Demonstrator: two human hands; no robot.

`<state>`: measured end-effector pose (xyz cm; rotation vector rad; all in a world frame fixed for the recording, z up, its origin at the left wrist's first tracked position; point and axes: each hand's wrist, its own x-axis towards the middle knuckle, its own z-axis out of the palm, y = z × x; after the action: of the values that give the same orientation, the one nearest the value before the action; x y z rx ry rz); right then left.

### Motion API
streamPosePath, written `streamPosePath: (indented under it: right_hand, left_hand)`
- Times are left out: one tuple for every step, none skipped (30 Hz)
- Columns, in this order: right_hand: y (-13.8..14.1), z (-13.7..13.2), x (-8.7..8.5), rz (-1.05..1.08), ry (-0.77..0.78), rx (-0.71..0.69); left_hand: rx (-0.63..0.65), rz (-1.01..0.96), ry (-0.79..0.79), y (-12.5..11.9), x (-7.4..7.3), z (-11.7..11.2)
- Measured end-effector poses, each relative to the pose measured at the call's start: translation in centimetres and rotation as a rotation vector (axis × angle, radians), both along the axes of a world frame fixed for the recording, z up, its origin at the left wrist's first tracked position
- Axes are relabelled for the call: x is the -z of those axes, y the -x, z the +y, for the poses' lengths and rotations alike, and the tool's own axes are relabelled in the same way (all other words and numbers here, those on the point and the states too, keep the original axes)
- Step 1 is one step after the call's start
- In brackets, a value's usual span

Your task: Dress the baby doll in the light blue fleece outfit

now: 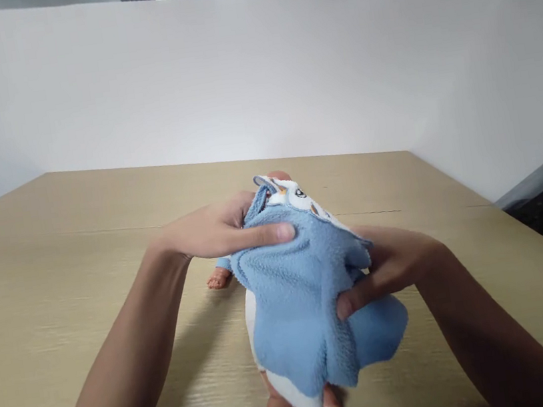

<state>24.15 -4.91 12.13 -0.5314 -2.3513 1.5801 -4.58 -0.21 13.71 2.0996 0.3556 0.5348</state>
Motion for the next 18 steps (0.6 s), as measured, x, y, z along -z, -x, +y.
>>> streamPosePath:
  right_hand:
    - [-0.1, 0.0, 0.1, 0.055, -0.018, 0.045]
    - [-0.2, 0.0, 0.2, 0.117, -0.036, 0.089]
    - [-0.3, 0.0, 0.4, 0.174, -0.05, 0.135]
    - [-0.4, 0.0, 0.5, 0.216, -0.056, 0.177]
    - [-0.5, 0.0, 0.7, 0.242, -0.056, 0.213]
    - [-0.6, 0.1, 0.8, 0.249, -0.05, 0.244]
    - [-0.6, 0.1, 0.9, 0.241, -0.038, 0.258]
    - [-0.5, 0.2, 0.9, 0.209, -0.019, 0.243]
    - [-0.3, 0.2, 0.8, 0.16, 0.006, 0.198]
    - [-0.2, 0.2, 0.7, 0.107, 0.039, 0.122]
    - [0.1, 0.3, 0.5, 0.058, 0.079, 0.032]
    - [0.2, 0.3, 0.3, 0.022, 0.119, -0.061]
    - [0.4, 0.4, 0.2, 0.005, 0.151, -0.141]
    - [0.4, 0.4, 0.1, 0.003, 0.173, -0.197]
    - [0.4, 0.5, 0.1, 0.011, 0.186, -0.224]
    - [0.2, 0.6, 0.3, 0.017, 0.195, -0.222]
    - [-0.1, 0.8, 0.7, 0.024, 0.204, -0.196]
    - [-0.4, 1.0, 1.2, 0.045, 0.214, -0.154]
  left_hand:
    - [0.034, 0.014, 0.0, 0.1, 0.1, 0.1]
    - [0.066, 0.018, -0.003, 0.3, 0.3, 0.3]
    - [0.091, 0.017, -0.005, 0.5, 0.5, 0.4]
    - [0.115, 0.022, -0.002, 0.6, 0.6, 0.6]
    - [0.137, 0.033, 0.011, 0.8, 0.8, 0.6]
    - [0.157, 0.045, 0.033, 0.9, 0.8, 0.7]
    - [0.174, 0.05, 0.06, 1.0, 0.9, 0.7]
    - [0.184, 0.045, 0.085, 1.0, 0.9, 0.6]
    - [0.181, 0.028, 0.102, 0.9, 0.9, 0.6]
    - [0.161, -0.001, 0.106, 0.8, 0.8, 0.5]
    - [0.132, -0.032, 0.097, 0.7, 0.8, 0.5]
    - [0.103, -0.056, 0.079, 0.6, 0.8, 0.5]
    - [0.08, -0.068, 0.059, 0.5, 0.8, 0.4]
    - [0.064, -0.068, 0.041, 0.4, 0.7, 0.4]
    - [0.056, -0.06, 0.028, 0.4, 0.7, 0.4]
    - [0.054, -0.045, 0.018, 0.3, 0.7, 0.4]
    - [0.056, -0.03, 0.012, 0.3, 0.6, 0.4]
    - [0.058, -0.018, 0.006, 0.3, 0.6, 0.4]
